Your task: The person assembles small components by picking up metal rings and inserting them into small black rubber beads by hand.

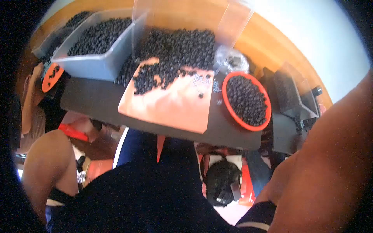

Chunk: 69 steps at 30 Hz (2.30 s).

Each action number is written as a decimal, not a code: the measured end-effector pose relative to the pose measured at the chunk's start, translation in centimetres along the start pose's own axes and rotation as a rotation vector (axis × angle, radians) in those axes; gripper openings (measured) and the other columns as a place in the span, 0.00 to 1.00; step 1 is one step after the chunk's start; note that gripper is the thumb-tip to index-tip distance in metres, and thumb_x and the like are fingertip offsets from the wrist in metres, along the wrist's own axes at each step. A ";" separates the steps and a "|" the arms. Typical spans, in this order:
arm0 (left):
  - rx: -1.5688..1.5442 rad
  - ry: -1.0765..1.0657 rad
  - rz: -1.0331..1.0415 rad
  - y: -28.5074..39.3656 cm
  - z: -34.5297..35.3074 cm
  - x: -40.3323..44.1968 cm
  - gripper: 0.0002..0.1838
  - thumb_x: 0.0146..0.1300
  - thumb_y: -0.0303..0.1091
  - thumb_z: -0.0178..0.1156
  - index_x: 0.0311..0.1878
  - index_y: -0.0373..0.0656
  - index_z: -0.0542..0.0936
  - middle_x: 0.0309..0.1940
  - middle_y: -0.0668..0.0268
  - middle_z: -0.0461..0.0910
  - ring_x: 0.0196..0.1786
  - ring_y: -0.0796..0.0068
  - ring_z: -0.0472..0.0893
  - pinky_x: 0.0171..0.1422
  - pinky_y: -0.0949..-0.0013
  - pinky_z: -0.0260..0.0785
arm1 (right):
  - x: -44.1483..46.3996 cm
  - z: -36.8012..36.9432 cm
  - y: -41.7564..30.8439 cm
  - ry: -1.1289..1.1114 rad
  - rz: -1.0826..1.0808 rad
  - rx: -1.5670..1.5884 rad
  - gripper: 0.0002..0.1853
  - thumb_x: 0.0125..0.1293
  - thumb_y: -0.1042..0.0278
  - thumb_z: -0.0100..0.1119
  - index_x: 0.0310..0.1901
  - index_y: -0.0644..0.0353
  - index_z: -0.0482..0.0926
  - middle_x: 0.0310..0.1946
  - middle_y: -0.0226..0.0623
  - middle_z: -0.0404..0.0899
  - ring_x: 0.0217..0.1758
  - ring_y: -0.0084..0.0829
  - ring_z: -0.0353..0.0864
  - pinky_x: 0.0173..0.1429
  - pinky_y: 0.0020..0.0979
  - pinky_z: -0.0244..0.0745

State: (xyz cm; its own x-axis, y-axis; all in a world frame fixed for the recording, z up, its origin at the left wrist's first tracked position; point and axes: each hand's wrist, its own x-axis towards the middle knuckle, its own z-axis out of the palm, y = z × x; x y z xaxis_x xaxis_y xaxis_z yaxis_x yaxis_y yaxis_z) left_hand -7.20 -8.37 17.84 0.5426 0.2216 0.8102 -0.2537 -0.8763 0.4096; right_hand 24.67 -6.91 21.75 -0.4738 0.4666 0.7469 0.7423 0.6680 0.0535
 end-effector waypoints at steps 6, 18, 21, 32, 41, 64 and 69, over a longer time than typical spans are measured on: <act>0.011 -0.016 -0.001 -1.3 -0.1 -0.7 0.07 0.67 0.26 0.58 0.43 0.35 0.84 0.38 0.61 0.83 0.37 0.76 0.81 0.43 0.74 0.73 | 0.1 0.5 0.3 0.010 -0.009 -0.022 0.12 0.54 0.75 0.70 0.41 0.59 0.83 0.47 0.39 0.83 0.52 0.43 0.81 0.60 0.38 0.70; 0.032 0.040 -0.027 0.1 -2.0 0.0 0.07 0.67 0.25 0.58 0.43 0.35 0.84 0.38 0.61 0.83 0.37 0.77 0.81 0.43 0.74 0.73 | 1.5 0.3 0.4 0.024 -0.039 0.053 0.11 0.53 0.75 0.71 0.40 0.58 0.83 0.47 0.38 0.83 0.52 0.43 0.81 0.61 0.38 0.70; 0.039 0.084 -0.039 0.2 -2.7 -0.5 0.07 0.67 0.25 0.58 0.43 0.35 0.84 0.38 0.61 0.83 0.37 0.77 0.81 0.43 0.74 0.73 | 1.2 1.5 1.9 0.021 0.022 0.041 0.11 0.53 0.75 0.71 0.40 0.58 0.83 0.47 0.38 0.83 0.52 0.43 0.81 0.61 0.38 0.69; -0.263 0.451 -0.606 -12.7 2.3 -3.2 0.03 0.67 0.25 0.64 0.40 0.36 0.84 0.31 0.73 0.82 0.35 0.86 0.76 0.44 0.78 0.70 | -10.8 11.1 6.1 -0.539 0.233 -0.475 0.17 0.49 0.69 0.73 0.44 0.58 0.88 0.56 0.41 0.76 0.67 0.47 0.66 0.64 0.48 0.63; 0.398 0.044 -0.293 -21.9 11.6 -2.0 0.04 0.53 0.24 0.62 0.33 0.37 0.83 0.32 0.56 0.79 0.41 0.58 0.81 0.42 0.58 0.75 | -12.6 11.3 6.7 -0.552 0.265 -0.510 0.08 0.56 0.71 0.66 0.37 0.55 0.88 0.56 0.41 0.77 0.69 0.50 0.66 0.65 0.50 0.61; 0.627 -0.064 -0.118 -22.1 13.2 -1.2 0.07 0.47 0.29 0.65 0.30 0.40 0.79 0.36 0.57 0.75 0.43 0.55 0.77 0.44 0.56 0.74 | -15.0 9.8 6.4 -0.298 0.373 -0.416 0.14 0.54 0.73 0.69 0.44 0.51 0.86 0.56 0.36 0.75 0.67 0.48 0.69 0.65 0.50 0.62; 0.548 -0.324 -0.187 -22.7 18.0 1.0 0.13 0.48 0.33 0.67 0.35 0.38 0.80 0.38 0.57 0.77 0.46 0.55 0.78 0.49 0.58 0.76 | -15.6 9.8 6.2 -0.302 0.363 -0.458 0.20 0.52 0.75 0.66 0.49 0.50 0.86 0.57 0.37 0.75 0.67 0.49 0.68 0.65 0.50 0.62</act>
State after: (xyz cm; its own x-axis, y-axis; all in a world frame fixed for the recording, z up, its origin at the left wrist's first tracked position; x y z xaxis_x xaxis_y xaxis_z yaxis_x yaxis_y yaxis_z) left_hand 13.56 4.02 1.81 0.7731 0.3263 0.5440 0.2656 -0.9453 0.1896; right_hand 32.03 -4.42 3.94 -0.2181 0.8029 0.5549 0.9750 0.1544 0.1598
